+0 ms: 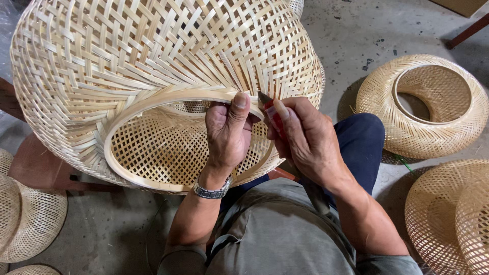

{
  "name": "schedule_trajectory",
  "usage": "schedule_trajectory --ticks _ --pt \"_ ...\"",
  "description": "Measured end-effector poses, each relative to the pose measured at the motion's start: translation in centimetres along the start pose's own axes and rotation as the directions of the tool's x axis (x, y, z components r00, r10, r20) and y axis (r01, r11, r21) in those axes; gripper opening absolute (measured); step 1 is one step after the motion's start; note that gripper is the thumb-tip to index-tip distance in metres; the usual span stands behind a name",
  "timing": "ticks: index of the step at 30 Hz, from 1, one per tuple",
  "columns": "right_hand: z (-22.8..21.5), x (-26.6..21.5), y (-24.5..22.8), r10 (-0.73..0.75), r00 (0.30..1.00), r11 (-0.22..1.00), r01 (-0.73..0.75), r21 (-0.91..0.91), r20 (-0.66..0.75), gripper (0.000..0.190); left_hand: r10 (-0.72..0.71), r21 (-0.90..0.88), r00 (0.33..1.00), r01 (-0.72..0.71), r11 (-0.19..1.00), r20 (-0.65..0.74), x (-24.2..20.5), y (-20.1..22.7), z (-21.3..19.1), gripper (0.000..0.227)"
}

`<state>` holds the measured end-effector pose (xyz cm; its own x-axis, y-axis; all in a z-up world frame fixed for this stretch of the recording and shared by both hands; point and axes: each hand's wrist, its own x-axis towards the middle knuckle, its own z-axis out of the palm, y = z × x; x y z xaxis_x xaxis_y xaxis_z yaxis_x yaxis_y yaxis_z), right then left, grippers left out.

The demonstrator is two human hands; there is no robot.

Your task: The person is weaving a large, round bamboo basket. They use a red-handled tool to tuck and secure the bamboo strips along the rim of the basket. The person rotates the basket to work on different sections of the rim.

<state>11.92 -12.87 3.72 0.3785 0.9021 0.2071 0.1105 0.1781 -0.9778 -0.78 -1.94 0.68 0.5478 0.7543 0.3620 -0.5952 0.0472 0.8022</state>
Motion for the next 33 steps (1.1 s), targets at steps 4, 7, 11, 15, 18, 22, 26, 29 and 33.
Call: schedule_trajectory --ticks 4,7,11,15,18,22,26,29,33 --pt "0.2 0.1 0.1 -0.008 0.999 0.999 0.007 -0.041 -0.033 0.020 0.028 0.033 1.000 -0.028 0.999 0.013 0.3 -0.3 -0.3 0.028" --pt "-0.1 0.3 0.1 -0.245 0.970 0.932 0.232 -0.280 -0.012 0.017 0.028 0.065 0.999 -0.025 0.998 -0.044 0.4 -0.9 -0.3 0.027" --pt "-0.6 0.2 0.2 -0.277 0.961 0.904 0.268 -0.332 0.023 0.020 0.026 0.080 0.996 -0.020 0.997 -0.081 0.1 -1.1 -0.7 0.034" --pt "-1.0 0.6 0.3 -0.002 0.998 1.000 0.004 -0.021 0.057 0.025 0.032 0.050 0.999 -0.034 0.998 0.043 -0.1 -0.4 -0.4 0.033" --pt "-1.0 0.5 0.2 0.111 0.988 0.961 -0.134 0.242 0.104 0.026 0.026 0.032 0.999 -0.027 0.999 0.043 -0.1 0.2 0.1 0.032" --pt "-1.4 1.3 0.4 0.140 0.979 0.923 -0.183 0.339 0.148 0.025 -0.001 0.029 0.999 0.000 1.000 0.047 0.2 0.1 -0.3 0.032" --pt "-1.2 1.0 0.5 -0.205 0.976 0.976 0.209 -0.060 0.066 0.021 0.053 -0.004 0.998 -0.053 0.999 0.033 -0.1 -0.8 -1.0 0.036" --pt "-1.5 1.0 0.6 -0.366 0.925 0.877 0.381 -0.295 0.105 0.020 0.074 0.020 0.996 -0.075 0.997 0.051 -0.3 -0.8 -1.2 0.041" --pt "-2.1 1.6 0.4 -0.219 0.968 0.945 0.242 -0.220 0.121 0.021 0.035 0.093 0.998 -0.039 0.995 0.045 -0.4 -0.1 -0.8 0.033"
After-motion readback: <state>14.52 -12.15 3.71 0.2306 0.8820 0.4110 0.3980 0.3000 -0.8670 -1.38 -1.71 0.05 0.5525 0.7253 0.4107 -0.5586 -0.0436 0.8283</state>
